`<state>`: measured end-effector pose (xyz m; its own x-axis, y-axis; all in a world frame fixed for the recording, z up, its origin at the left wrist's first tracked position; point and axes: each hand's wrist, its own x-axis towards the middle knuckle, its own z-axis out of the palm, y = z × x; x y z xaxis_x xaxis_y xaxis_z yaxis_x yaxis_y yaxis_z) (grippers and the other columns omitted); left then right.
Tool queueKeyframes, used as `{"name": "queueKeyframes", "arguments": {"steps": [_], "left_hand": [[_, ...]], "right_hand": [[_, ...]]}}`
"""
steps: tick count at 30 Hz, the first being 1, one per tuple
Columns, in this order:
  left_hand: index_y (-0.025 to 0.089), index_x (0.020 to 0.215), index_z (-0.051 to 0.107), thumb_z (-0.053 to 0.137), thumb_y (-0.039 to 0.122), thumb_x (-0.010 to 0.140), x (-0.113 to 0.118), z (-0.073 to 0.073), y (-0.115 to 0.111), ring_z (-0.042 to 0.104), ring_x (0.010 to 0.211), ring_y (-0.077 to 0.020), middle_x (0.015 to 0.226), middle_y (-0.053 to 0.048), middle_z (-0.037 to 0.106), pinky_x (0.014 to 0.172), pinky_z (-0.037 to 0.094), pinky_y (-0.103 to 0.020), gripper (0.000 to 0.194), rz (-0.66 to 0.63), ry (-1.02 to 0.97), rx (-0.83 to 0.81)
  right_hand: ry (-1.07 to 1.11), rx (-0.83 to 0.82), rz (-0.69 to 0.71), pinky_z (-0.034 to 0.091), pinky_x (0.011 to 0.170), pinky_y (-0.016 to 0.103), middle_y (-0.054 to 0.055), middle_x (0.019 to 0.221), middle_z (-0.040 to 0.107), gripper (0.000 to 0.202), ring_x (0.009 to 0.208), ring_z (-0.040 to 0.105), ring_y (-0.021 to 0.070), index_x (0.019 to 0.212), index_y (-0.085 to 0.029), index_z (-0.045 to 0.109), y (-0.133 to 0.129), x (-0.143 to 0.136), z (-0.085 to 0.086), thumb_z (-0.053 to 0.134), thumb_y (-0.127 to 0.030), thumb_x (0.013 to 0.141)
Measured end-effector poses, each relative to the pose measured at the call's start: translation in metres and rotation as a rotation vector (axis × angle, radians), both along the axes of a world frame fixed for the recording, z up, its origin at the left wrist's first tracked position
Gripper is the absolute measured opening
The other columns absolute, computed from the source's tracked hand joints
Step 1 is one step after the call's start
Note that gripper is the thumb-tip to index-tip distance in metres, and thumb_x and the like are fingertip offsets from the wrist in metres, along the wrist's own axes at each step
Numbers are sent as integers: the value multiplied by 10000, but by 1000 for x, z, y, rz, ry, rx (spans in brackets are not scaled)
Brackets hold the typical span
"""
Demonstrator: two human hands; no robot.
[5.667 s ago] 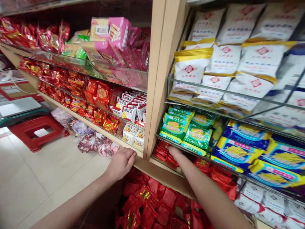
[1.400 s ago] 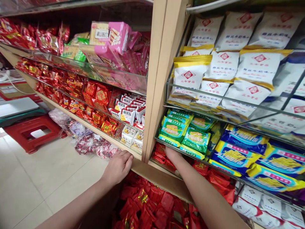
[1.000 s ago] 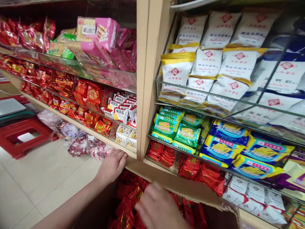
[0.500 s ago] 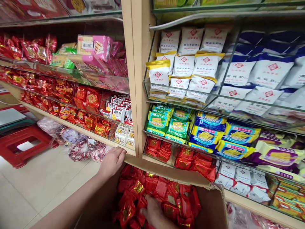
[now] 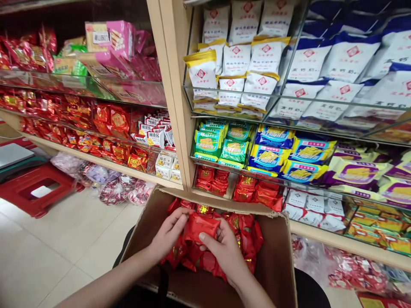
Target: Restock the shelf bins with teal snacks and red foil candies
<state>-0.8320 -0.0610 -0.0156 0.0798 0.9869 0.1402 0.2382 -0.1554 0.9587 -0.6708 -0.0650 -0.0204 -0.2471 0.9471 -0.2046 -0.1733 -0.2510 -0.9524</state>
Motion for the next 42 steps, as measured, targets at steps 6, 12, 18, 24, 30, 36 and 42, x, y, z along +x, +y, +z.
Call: {"name": "queueKeyframes", "arguments": {"steps": [6,12,18,24,30,36,42], "left_hand": [[156,587,419,382,390,830,29,-10,1,371,598,-90,613,23,386,588,340,-211,339,89,-118,-32],[161,623,425,373,409,829,36,-14,-6,367,578,-89,602,24,402,553,337,-206,327,132,-200,-66],[164,601,424,433,462,785,37,-18,-5,371,574,-91,592,25,400,559,347,-205,350,177,-336,-138],[189,816,515,374,586,749,27,10,-3,521,607,-115,749,-15,541,574,415,-237,427,-153,-750,-829],[190,970,508,407,297,805,20,33,1,573,710,-128,878,-44,588,688,430,-270,222,-285,-1162,-711],[255,1148,419,437,245,788,20,30,4,573,838,-155,1026,-47,572,793,408,-338,360,-232,-1178,-548],[216,1012,472,514,206,772,25,25,2,554,848,-138,978,-36,577,825,384,-319,244,-152,-1011,-472]], "right_hand": [[-280,290,-289,424,707,280,12,775,587,255,750,524,154,826,-194,532,-8,-10,-9,484,-437,764],[-248,237,-554,400,581,241,-35,632,476,295,609,453,127,691,-211,441,-6,-12,-21,370,-470,814],[-435,466,-559,375,515,207,-49,553,429,285,521,425,103,622,-206,410,-2,-6,-20,373,-385,840],[-715,1088,-326,355,473,196,-30,548,479,237,483,446,91,603,-197,480,3,15,-3,461,-299,817],[-579,961,-107,431,624,279,47,757,543,57,704,521,169,765,-210,571,-12,17,7,515,-201,766],[-366,548,-320,460,711,320,79,987,500,101,869,528,198,820,-215,535,-15,4,-5,569,-248,731],[-236,264,-275,489,681,298,53,875,568,250,770,563,172,905,-210,497,-14,1,-10,602,-315,703]]}}
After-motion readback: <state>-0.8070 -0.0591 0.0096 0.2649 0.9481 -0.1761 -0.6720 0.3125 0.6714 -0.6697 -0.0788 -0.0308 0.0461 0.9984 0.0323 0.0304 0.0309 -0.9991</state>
